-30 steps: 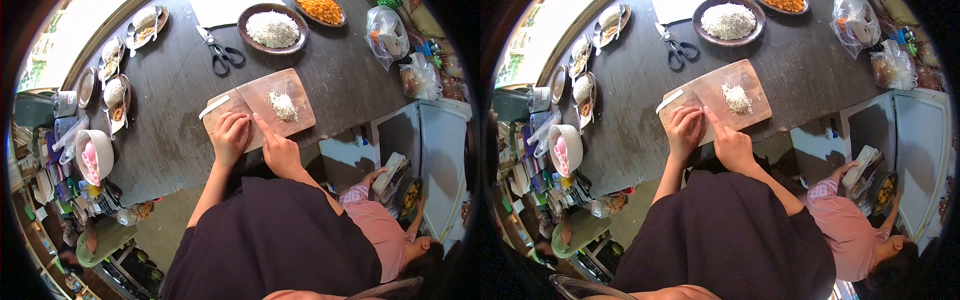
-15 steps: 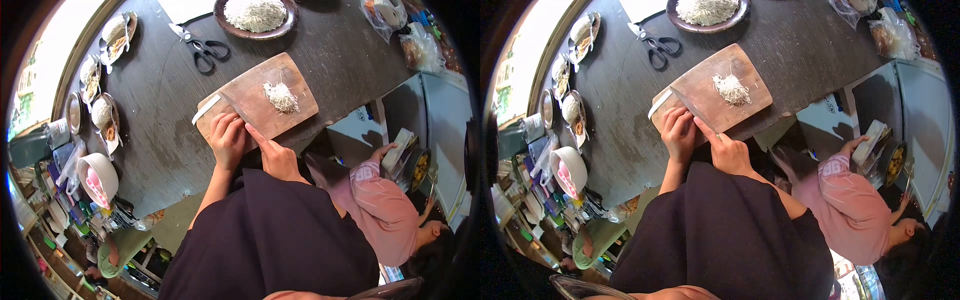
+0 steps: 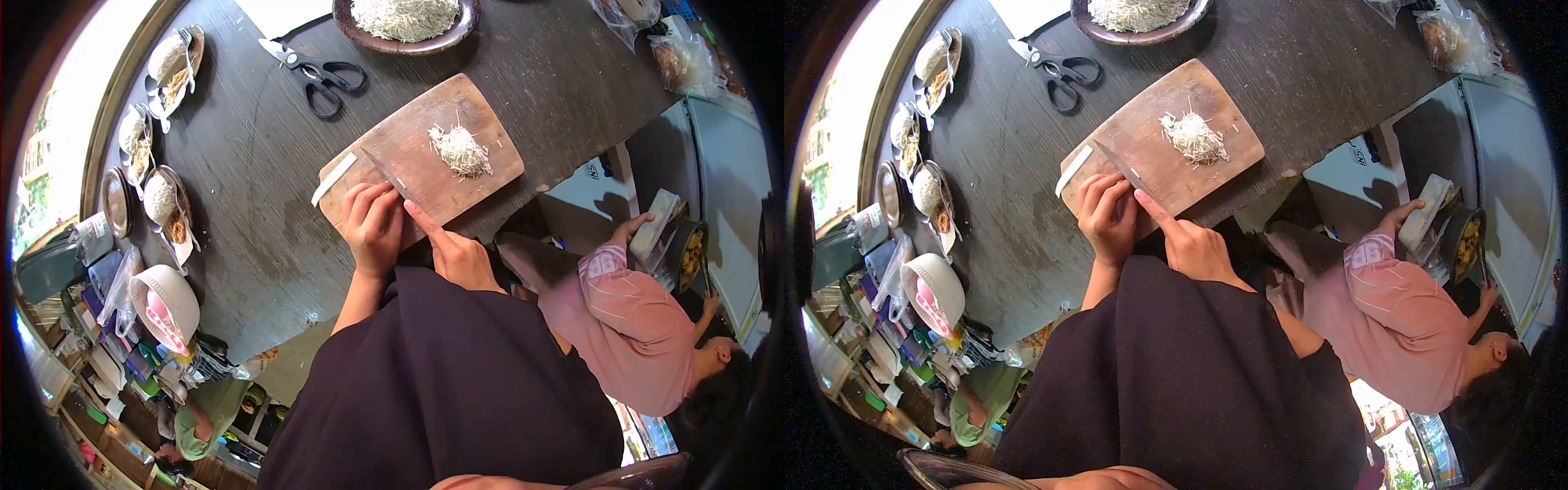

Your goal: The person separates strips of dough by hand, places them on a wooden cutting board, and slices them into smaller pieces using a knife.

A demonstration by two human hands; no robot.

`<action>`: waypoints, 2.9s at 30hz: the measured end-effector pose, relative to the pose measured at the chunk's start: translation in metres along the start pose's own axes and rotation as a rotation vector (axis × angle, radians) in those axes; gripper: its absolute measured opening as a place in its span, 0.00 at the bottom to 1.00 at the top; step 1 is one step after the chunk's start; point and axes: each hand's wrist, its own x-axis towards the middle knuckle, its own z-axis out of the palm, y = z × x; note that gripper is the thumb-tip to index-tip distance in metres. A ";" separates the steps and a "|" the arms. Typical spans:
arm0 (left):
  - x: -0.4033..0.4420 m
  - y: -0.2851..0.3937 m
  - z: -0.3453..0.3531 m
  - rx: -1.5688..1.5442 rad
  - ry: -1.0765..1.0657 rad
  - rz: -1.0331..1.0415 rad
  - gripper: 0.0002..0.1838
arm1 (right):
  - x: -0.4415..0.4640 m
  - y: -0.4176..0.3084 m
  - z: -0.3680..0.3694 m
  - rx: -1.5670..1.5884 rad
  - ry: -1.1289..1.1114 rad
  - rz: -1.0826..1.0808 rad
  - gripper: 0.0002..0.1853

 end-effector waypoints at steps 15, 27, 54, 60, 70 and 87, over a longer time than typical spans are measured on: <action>0.002 0.001 0.001 -0.037 0.018 0.005 0.11 | -0.007 0.010 0.000 0.067 0.042 0.024 0.41; -0.001 -0.003 0.002 -0.036 0.021 0.008 0.11 | -0.007 0.003 -0.009 0.158 -0.042 0.028 0.35; -0.004 -0.002 0.002 0.013 0.020 0.006 0.09 | -0.009 0.010 -0.008 0.136 -0.032 -0.006 0.36; -0.003 -0.002 0.001 0.011 0.011 -0.007 0.10 | -0.010 0.002 -0.015 0.111 -0.080 0.048 0.36; 0.001 0.003 -0.001 0.005 0.019 -0.021 0.08 | -0.005 0.005 -0.008 0.059 -0.074 0.037 0.38; 0.000 0.000 0.001 0.004 0.041 0.001 0.09 | -0.011 0.008 -0.007 0.113 -0.016 0.012 0.36</action>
